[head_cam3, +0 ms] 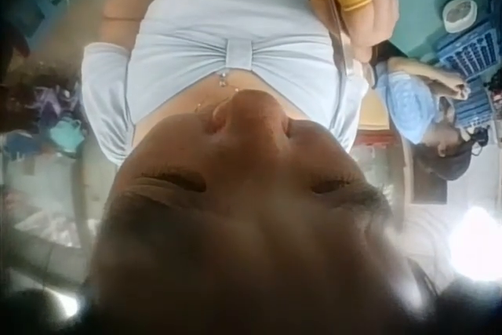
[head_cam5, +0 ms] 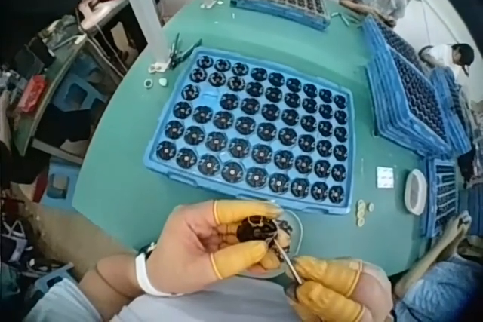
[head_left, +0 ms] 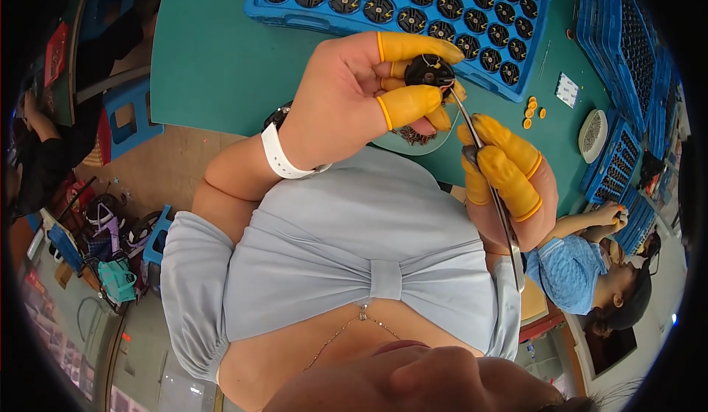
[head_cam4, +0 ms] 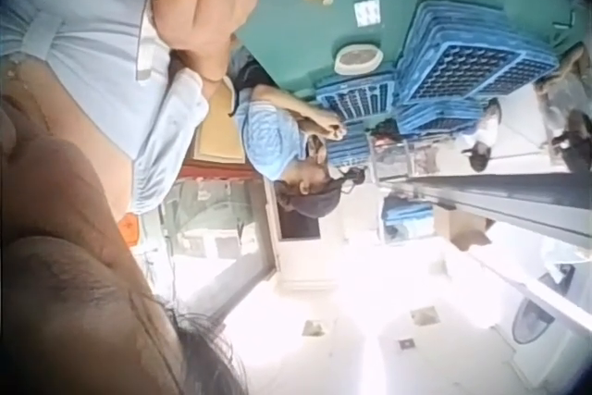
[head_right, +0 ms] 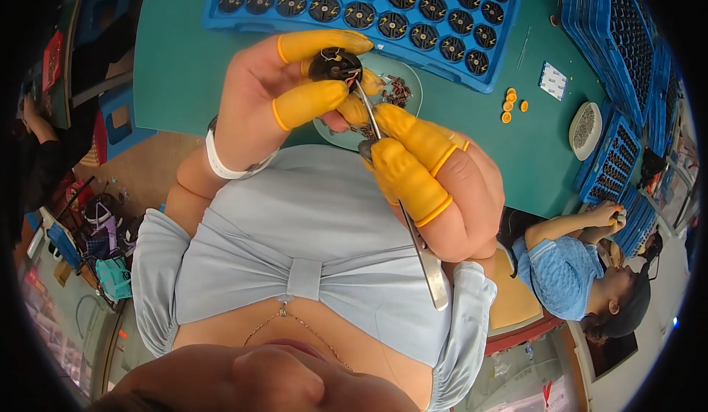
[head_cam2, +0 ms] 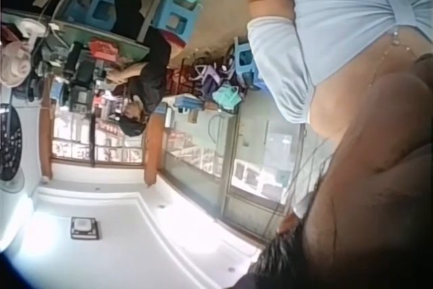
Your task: The person assembles small electronic components by hand at a manual assembly station, taking small parts from a plastic tray.
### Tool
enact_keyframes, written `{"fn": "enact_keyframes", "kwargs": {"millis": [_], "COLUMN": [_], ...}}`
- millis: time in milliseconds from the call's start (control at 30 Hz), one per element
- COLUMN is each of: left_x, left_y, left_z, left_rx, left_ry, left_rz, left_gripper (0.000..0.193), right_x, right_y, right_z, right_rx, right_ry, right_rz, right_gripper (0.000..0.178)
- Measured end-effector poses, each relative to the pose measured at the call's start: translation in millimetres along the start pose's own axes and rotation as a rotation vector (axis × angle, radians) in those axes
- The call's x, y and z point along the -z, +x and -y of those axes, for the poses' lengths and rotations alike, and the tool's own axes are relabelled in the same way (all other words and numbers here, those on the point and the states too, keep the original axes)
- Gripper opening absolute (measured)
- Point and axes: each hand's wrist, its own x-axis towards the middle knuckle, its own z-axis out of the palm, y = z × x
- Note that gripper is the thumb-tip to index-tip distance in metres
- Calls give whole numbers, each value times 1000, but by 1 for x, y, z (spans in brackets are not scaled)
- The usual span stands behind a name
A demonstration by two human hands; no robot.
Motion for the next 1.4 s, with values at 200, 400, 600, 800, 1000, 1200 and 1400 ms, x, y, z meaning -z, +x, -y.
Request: {"fn": "enact_keyframes", "kwargs": {"millis": [200,400,600,800,1000,1200,1400], "left_x": [1,0,-4,0,1,-1,-4], "left_y": [-1,1,1,1,3,4,4], "left_z": [1,6,5,5,3,3,5], "left_rx": [11,0,-21,-78,-54,-46,-101], "left_ry": [23,31,82,159,64,58,14], "left_rz": [-11,-44,-57,-97,-72,-62,-23], "left_gripper": [38,35,31,31,31,33,38], "right_x": [-4,-4,-1,-14,-8,-11,-11], "right_y": [9,21,26,22,14,12,8], "right_z": [4,1,5,-8,-4,-7,-12], "right_rx": [77,244,-215,-268,-107,-98,-106], "right_ry": [-127,-235,15,128,128,98,97], "right_rz": [-31,-24,-61,-204,-146,-163,-152], "right_gripper": [27,30,14,17,18,18,17]}}
